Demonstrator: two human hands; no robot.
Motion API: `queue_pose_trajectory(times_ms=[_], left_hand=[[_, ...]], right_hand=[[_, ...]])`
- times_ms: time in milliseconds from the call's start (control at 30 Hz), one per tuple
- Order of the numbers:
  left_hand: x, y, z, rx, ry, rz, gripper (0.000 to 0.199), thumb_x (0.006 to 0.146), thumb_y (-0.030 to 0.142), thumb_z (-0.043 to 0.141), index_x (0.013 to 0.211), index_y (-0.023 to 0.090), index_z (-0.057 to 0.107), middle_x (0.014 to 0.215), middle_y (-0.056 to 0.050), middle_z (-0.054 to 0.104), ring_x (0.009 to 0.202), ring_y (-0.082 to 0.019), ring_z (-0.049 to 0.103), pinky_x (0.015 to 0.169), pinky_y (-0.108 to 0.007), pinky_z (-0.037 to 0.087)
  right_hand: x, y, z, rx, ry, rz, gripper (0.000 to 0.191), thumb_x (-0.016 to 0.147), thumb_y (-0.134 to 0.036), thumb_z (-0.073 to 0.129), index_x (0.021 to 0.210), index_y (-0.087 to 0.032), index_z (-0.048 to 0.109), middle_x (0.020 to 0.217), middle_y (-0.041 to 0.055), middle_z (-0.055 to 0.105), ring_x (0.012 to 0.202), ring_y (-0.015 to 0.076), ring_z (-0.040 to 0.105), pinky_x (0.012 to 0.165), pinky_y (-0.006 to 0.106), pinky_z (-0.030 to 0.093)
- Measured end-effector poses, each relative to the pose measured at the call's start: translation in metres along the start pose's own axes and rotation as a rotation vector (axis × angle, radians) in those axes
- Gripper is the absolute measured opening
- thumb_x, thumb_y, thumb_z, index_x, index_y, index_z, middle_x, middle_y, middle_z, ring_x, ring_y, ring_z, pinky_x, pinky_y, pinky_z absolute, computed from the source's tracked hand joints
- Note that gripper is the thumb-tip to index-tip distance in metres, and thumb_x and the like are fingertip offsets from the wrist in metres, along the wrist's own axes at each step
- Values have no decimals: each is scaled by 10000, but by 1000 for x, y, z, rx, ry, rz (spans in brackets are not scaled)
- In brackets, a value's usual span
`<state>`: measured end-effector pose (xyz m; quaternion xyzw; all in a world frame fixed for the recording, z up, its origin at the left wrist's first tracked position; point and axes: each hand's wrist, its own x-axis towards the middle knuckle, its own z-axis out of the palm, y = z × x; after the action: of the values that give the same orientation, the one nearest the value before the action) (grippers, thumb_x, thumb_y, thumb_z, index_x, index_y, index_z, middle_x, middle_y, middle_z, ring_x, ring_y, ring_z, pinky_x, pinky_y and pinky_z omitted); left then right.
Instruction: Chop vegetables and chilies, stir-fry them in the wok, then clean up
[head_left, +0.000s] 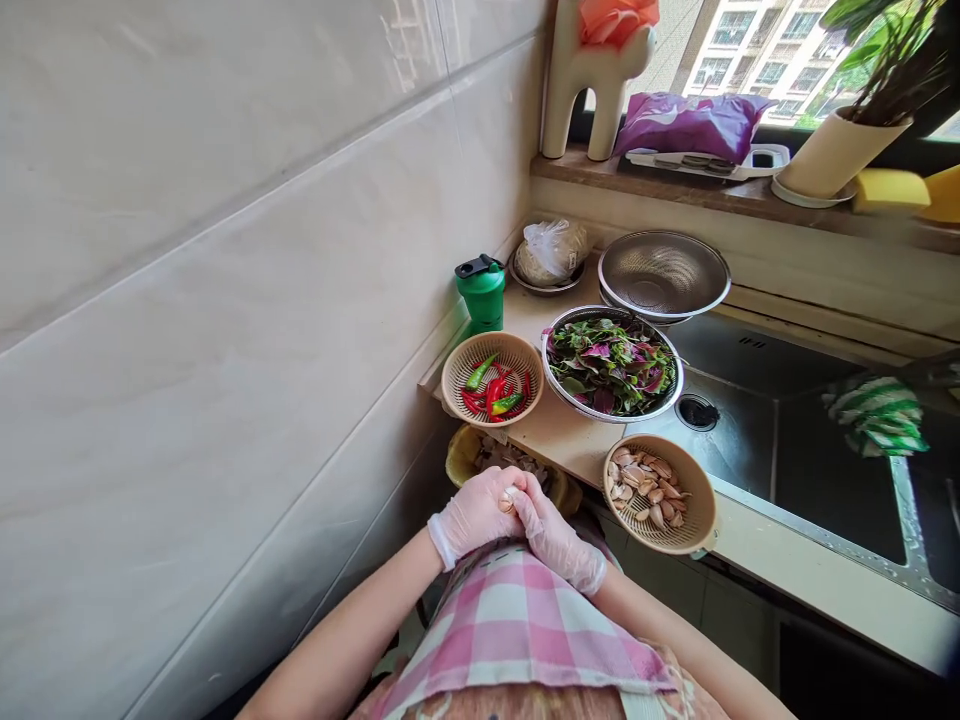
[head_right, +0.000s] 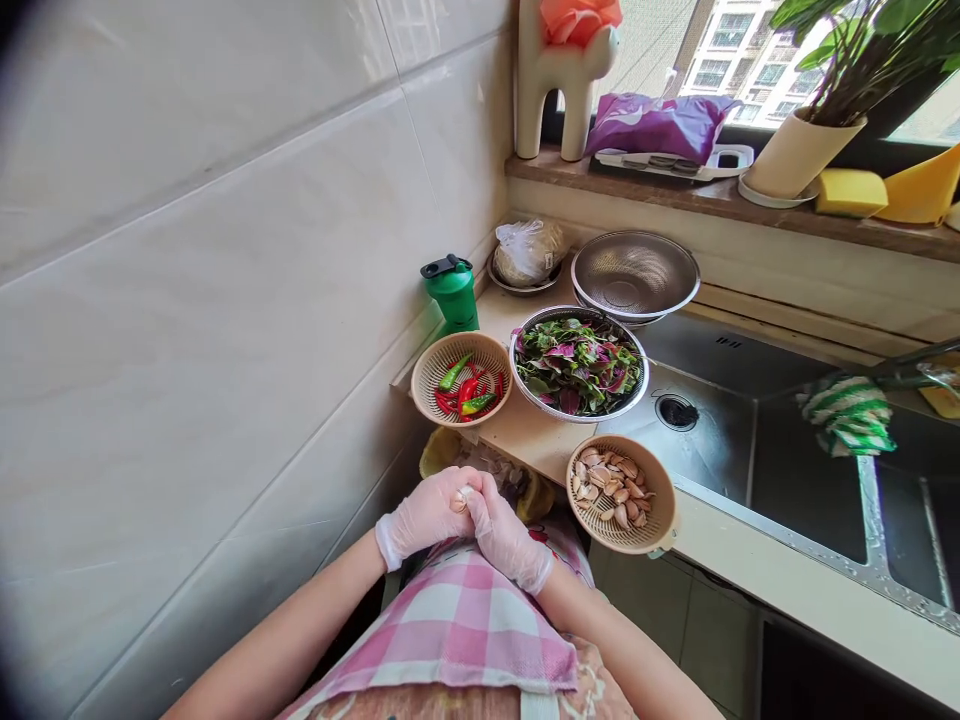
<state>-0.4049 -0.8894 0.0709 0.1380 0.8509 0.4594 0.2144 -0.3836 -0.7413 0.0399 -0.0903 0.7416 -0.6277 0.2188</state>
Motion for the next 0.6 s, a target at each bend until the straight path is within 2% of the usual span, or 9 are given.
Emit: queue_pose_trajectory(times_ms=[67,133,233,367,467,600], left_hand=[[1,4,-2,47,-10,7,215,683,222,653,895,237,619,775,17,531,727,-141,507,686,-248,401],[2,4,4,-12,30,-7,207,718,204,608,924,230,604,851,-1,545,750,-140,515,700,-250,409],[1,1,25,-154,151,-50,211,718,177,599,924,206,562,900,-17,556,771,-141,518,707,-259,422],[-2,-2,51,-303,273,-90,205,724,180,604,914,205,534,862,-5,565,726,-123,514,683,-256,423],[-5,1,60,-371,281,-129,210,734,210,615,924,204,523,823,7,567,657,-101,501,633,-240,417],[-7,3,65,-422,321,-171,233,764,292,618,936,198,492,818,9,576,633,-90,510,606,-227,425]], right_hand=[[0,-3,-4,-19,-4,-3,319,943,-456,287,1035,-197,451,937,35,573,890,157,547,859,313,427],[1,-6,-8,-20,-15,-10,300,943,-426,300,1080,-199,440,992,44,573,929,157,547,873,309,422],[1,-6,-10,-63,3,58,228,928,-317,317,1091,-206,432,981,45,595,921,159,563,857,303,428],[-2,0,-4,-168,143,213,179,827,-175,338,949,-210,465,850,37,610,802,170,580,781,299,442],[-3,6,-1,-66,210,201,173,772,-177,355,882,-216,482,794,22,598,740,166,567,729,287,452],[0,8,-5,130,279,148,133,777,-235,344,793,-216,474,758,11,571,722,158,547,695,273,471]])
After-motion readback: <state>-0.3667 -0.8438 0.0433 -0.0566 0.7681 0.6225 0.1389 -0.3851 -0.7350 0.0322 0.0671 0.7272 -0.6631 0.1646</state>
